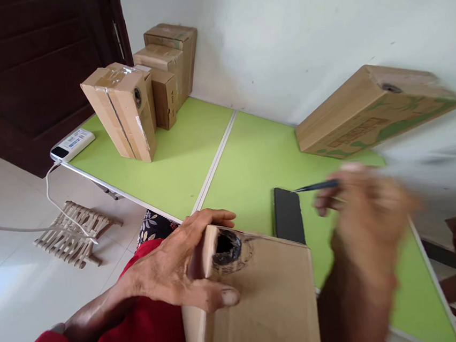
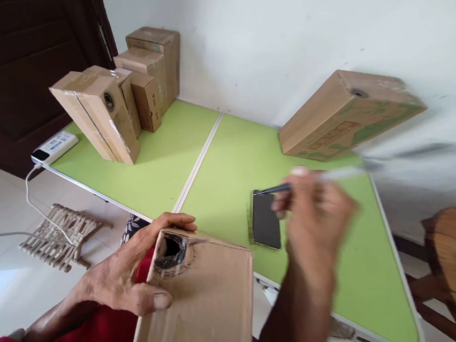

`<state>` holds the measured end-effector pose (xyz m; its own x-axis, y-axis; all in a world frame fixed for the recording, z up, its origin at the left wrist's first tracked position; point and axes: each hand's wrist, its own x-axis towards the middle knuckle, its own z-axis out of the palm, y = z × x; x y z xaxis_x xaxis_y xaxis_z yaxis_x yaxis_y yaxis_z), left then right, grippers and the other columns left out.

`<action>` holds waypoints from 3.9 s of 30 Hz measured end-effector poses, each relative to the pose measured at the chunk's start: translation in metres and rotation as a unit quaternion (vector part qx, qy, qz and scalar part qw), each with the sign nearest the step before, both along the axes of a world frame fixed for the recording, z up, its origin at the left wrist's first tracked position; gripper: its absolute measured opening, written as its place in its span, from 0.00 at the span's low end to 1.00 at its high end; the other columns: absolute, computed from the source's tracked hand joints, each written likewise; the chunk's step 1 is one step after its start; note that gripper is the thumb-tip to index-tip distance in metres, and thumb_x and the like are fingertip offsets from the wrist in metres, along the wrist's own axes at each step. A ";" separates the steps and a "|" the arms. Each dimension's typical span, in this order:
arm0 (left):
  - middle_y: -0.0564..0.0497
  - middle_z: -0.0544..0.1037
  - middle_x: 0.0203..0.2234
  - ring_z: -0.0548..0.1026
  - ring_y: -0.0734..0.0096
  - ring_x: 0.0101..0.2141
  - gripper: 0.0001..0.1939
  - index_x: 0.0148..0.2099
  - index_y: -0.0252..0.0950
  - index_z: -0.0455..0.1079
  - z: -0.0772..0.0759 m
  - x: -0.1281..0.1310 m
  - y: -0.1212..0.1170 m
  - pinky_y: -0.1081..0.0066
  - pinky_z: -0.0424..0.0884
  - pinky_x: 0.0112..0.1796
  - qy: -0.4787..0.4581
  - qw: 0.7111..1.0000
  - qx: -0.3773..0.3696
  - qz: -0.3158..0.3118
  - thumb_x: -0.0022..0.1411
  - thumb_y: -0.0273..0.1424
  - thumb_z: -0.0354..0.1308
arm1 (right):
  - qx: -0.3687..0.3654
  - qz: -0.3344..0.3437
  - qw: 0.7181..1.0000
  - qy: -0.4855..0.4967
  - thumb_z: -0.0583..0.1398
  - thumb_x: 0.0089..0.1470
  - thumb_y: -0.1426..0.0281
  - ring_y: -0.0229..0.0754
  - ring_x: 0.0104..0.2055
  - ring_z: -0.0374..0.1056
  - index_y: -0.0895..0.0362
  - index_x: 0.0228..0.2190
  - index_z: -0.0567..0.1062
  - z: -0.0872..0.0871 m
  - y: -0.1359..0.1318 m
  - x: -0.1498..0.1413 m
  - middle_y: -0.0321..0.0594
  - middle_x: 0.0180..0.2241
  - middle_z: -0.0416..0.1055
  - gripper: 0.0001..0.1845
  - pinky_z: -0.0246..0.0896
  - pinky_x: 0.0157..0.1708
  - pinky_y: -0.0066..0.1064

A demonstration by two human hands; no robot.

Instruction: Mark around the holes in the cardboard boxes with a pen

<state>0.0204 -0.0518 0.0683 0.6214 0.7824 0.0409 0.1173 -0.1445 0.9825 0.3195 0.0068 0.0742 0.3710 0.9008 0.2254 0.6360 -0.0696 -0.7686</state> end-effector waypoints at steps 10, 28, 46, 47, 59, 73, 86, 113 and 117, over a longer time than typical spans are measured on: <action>0.41 0.69 0.68 0.69 0.36 0.65 0.48 0.76 0.47 0.57 -0.001 -0.012 0.004 0.41 0.68 0.63 0.010 0.996 -0.083 0.014 0.61 0.55 0.70 | -0.329 0.043 0.924 -0.190 0.63 0.72 0.58 0.43 0.37 0.73 0.57 0.32 0.77 -0.087 0.054 -0.047 0.40 0.34 0.77 0.19 0.67 0.40 0.36; 0.41 0.67 0.70 0.66 0.34 0.67 0.46 0.75 0.46 0.58 0.000 -0.012 0.002 0.38 0.64 0.67 0.015 0.994 -0.102 0.039 0.63 0.57 0.66 | -0.307 -0.126 0.916 -0.228 0.57 0.70 0.55 0.67 0.64 0.65 0.60 0.58 0.71 -0.087 -0.017 0.001 0.64 0.61 0.70 0.25 0.68 0.48 0.48; 0.42 0.72 0.65 0.71 0.36 0.62 0.44 0.75 0.46 0.58 -0.001 -0.005 0.007 0.40 0.66 0.63 0.008 0.993 -0.109 0.036 0.64 0.58 0.64 | -0.309 -0.112 0.928 -0.178 0.66 0.51 0.43 0.75 0.64 0.63 0.64 0.58 0.71 -0.122 -0.031 0.039 0.69 0.58 0.69 0.45 0.67 0.56 0.57; 0.42 0.72 0.65 0.71 0.37 0.62 0.44 0.75 0.47 0.58 -0.001 -0.005 0.008 0.41 0.66 0.63 0.008 0.993 -0.109 0.035 0.64 0.58 0.65 | -0.309 -0.113 0.928 -0.173 0.67 0.49 0.43 0.75 0.64 0.64 0.62 0.58 0.71 -0.124 -0.030 0.041 0.68 0.58 0.69 0.46 0.67 0.56 0.57; 0.42 0.74 0.61 0.72 0.37 0.61 0.44 0.74 0.46 0.57 -0.002 -0.008 0.008 0.42 0.69 0.61 0.013 0.994 -0.098 0.042 0.65 0.59 0.62 | -0.299 -0.129 0.944 -0.051 0.66 0.42 0.41 0.63 0.41 0.73 0.52 0.34 0.73 -0.120 -0.025 0.062 0.54 0.36 0.78 0.29 0.66 0.43 0.49; 0.44 0.75 0.56 0.72 0.44 0.56 0.41 0.73 0.44 0.58 -0.001 -0.007 0.007 0.48 0.68 0.58 0.012 0.995 -0.090 0.050 0.67 0.57 0.61 | -0.169 -0.123 0.908 0.364 0.72 0.29 0.52 0.53 0.36 0.78 0.52 0.33 0.76 -0.104 -0.056 0.052 0.40 0.35 0.82 0.28 0.74 0.34 0.41; 0.43 0.74 0.60 0.71 0.42 0.59 0.40 0.73 0.44 0.60 -0.003 0.002 0.006 0.50 0.67 0.58 -0.016 0.993 -0.101 0.053 0.68 0.58 0.61 | 0.083 -0.015 0.802 0.591 0.76 0.47 0.52 0.47 0.33 0.79 0.52 0.44 0.87 -0.008 -0.095 0.016 0.49 0.44 0.85 0.26 0.75 0.21 0.31; 0.45 0.74 0.67 0.69 0.41 0.66 0.35 0.71 0.42 0.68 0.000 0.009 0.005 0.49 0.65 0.69 0.015 0.986 -0.085 0.143 0.72 0.56 0.56 | 0.016 0.003 0.763 0.646 0.65 0.62 0.43 0.58 0.39 0.84 0.47 0.47 0.87 0.036 -0.125 -0.026 0.51 0.45 0.86 0.25 0.83 0.33 0.47; 0.46 0.73 0.69 0.67 0.42 0.68 0.34 0.71 0.42 0.68 0.002 0.009 0.005 0.50 0.62 0.71 0.023 0.986 -0.078 0.148 0.73 0.56 0.56 | 0.010 0.090 0.754 0.650 0.64 0.63 0.42 0.58 0.40 0.83 0.48 0.49 0.87 0.031 -0.122 -0.022 0.52 0.46 0.86 0.28 0.82 0.34 0.46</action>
